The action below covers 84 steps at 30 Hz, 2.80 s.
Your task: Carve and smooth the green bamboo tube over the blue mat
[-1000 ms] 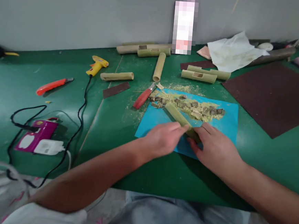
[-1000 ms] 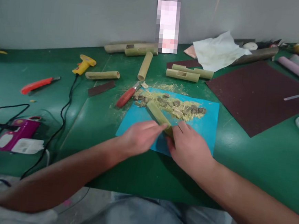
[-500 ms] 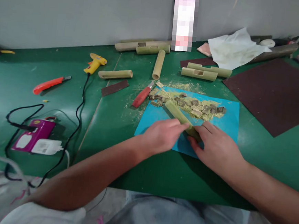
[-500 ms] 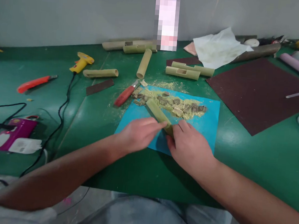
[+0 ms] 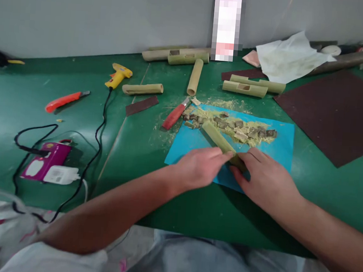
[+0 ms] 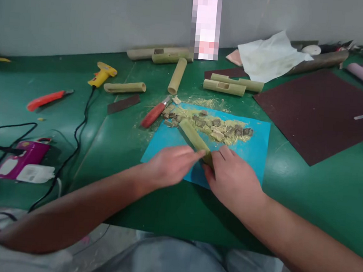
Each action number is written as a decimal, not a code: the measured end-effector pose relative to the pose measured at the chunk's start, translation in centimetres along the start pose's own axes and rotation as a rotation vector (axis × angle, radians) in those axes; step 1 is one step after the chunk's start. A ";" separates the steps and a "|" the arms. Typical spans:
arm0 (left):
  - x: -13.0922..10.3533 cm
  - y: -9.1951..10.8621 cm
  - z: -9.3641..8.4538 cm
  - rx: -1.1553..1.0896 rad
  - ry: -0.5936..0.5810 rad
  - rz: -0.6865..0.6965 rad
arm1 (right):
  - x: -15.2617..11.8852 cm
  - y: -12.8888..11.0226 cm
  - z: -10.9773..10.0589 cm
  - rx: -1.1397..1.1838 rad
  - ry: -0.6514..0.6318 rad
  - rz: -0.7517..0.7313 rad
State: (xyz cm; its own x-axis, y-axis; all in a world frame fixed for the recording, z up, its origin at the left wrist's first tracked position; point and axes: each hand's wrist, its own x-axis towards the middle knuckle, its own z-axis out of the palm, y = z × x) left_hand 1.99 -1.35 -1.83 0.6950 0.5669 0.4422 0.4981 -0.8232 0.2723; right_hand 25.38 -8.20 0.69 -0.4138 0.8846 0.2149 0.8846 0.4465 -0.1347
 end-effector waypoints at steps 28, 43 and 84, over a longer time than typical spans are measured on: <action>0.6 -2.5 -0.4 -0.056 0.128 -0.186 | 0.0 -0.2 -0.1 0.004 -0.054 0.043; -0.1 -3.5 -1.1 -0.063 0.152 -0.212 | 0.3 0.4 -0.4 -0.075 0.005 -0.011; 0.6 -3.4 -1.6 -0.084 0.094 -0.282 | 0.2 -2.0 0.0 -0.240 -0.021 -0.114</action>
State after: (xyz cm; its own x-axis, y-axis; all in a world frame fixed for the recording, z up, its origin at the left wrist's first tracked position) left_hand -0.09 1.76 -1.15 0.4825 0.7715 0.4148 0.6173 -0.6355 0.4638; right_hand 23.54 -8.85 0.96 -0.5158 0.8343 0.1948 0.8567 0.5009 0.1230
